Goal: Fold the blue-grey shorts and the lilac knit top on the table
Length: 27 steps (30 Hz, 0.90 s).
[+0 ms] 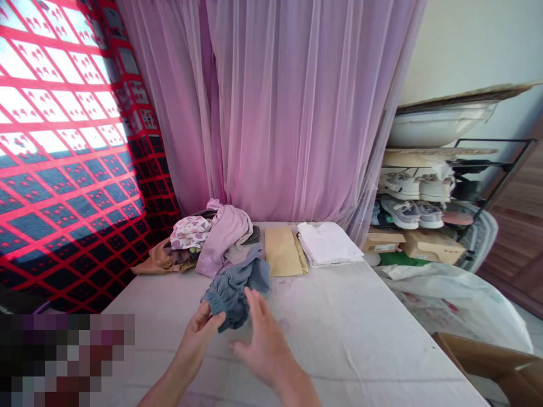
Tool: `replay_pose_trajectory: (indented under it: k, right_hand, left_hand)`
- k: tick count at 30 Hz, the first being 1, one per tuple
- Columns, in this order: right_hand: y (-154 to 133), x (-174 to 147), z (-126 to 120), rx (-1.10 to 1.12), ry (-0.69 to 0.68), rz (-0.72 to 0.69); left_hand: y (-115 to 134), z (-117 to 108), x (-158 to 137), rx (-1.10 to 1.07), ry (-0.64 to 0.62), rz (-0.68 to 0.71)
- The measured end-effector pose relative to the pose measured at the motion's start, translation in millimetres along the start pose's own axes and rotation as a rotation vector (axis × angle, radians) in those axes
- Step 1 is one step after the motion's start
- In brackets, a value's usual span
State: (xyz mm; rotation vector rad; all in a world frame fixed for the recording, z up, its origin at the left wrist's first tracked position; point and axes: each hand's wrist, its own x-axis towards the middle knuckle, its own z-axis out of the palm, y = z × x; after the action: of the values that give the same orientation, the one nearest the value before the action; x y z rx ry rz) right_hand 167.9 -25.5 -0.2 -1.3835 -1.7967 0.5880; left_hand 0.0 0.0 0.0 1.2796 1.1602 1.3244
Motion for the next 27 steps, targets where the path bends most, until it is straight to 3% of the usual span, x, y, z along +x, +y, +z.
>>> replay_pose_trajectory:
  k: [3, 5, 7, 13, 16, 18, 22, 25, 27]
  right_hand:
    - [-1.6, -16.4, 42.7, -0.191, 0.208, -0.212]
    - [-2.9, -17.6, 50.7, -0.199, 0.311, -0.306]
    - [-6.9, -12.4, 43.2, -0.137, 0.349, -0.326]
    - [-42.0, 6.8, -8.4, 0.068, 0.303, -0.175]
    - [-64.1, 6.4, -25.2, 0.115, 0.238, -0.163]
    - [-75.6, 3.4, -32.8, 0.138, 0.24, -0.149]
    - [-89.7, -2.6, -49.9, 0.135, 0.296, -0.056]
    - [-94.8, -5.3, -74.3, 0.071, 0.374, -0.01]
    - [-95.0, -6.1, -97.8, 0.024, 0.44, 0.0]
  left_hand:
    - [-4.2, -2.7, -22.8, -0.004, -0.097, -0.011]
    - [-2.2, -7.8, -29.3, 0.029, -0.118, 0.051]
    - [-3.1, -16.5, -29.2, 0.085, -0.09, 0.142]
    - [-31.6, -45.1, -11.6, 0.411, 0.183, 0.291]
    - [-42.0, -47.2, -6.0, 0.482, 0.186, 0.25]
    - [-42.1, -45.4, -4.8, 0.439, 0.104, 0.21]
    - [-20.5, -42.8, -5.5, 0.157, -0.004, 0.098]
    - [18.4, -44.6, -7.9, -0.011, 0.032, 0.04]
    - [53.2, -47.2, -10.2, -0.078, 0.033, 0.074]
